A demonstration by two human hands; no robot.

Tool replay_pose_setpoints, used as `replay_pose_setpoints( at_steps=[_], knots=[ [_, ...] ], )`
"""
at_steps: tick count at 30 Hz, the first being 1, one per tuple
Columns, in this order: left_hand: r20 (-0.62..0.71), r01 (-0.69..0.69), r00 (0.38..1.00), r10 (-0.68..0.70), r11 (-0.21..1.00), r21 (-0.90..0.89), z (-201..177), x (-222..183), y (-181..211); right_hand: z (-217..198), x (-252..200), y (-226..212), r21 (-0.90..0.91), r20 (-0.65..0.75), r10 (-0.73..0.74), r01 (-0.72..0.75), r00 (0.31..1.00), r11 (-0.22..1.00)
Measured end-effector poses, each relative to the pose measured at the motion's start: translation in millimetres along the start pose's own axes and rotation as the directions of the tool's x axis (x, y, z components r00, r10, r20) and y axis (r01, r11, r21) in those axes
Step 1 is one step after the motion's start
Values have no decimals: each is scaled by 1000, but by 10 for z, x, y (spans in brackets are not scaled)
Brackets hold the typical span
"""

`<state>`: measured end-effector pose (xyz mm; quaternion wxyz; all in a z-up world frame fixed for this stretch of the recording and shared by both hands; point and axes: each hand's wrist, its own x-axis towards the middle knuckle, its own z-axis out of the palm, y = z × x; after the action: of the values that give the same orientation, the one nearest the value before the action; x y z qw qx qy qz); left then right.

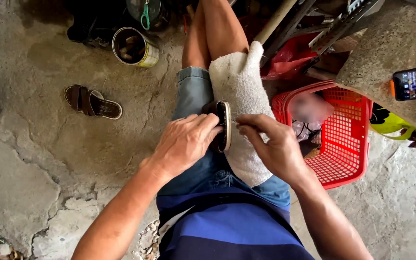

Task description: Hand-sewing the leather straps of a sandal using a needle and thread

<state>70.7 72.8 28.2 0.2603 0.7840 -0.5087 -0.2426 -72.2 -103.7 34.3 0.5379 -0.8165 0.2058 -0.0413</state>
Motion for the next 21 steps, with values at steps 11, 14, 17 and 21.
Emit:
replay_pose_setpoints(
  at_steps=[11,14,17,21],
  knots=[
    [12,-7,1000,7,1000,16,-42,30,-33,-141,-22,-163,-231,162,-128,164,978,959],
    [-5,6,1000,-5,997,80,-44,13,-17,-195,44,-246,-307,237,-229,297,944,904],
    [-50,42,998,-35,989,143,6,8,-40,-240,121,-272,-350,316,-269,376,910,858],
    [-176,164,977,-122,956,245,-115,-89,-68,-205,194,-280,-367,371,-291,427,882,826]
  ],
)
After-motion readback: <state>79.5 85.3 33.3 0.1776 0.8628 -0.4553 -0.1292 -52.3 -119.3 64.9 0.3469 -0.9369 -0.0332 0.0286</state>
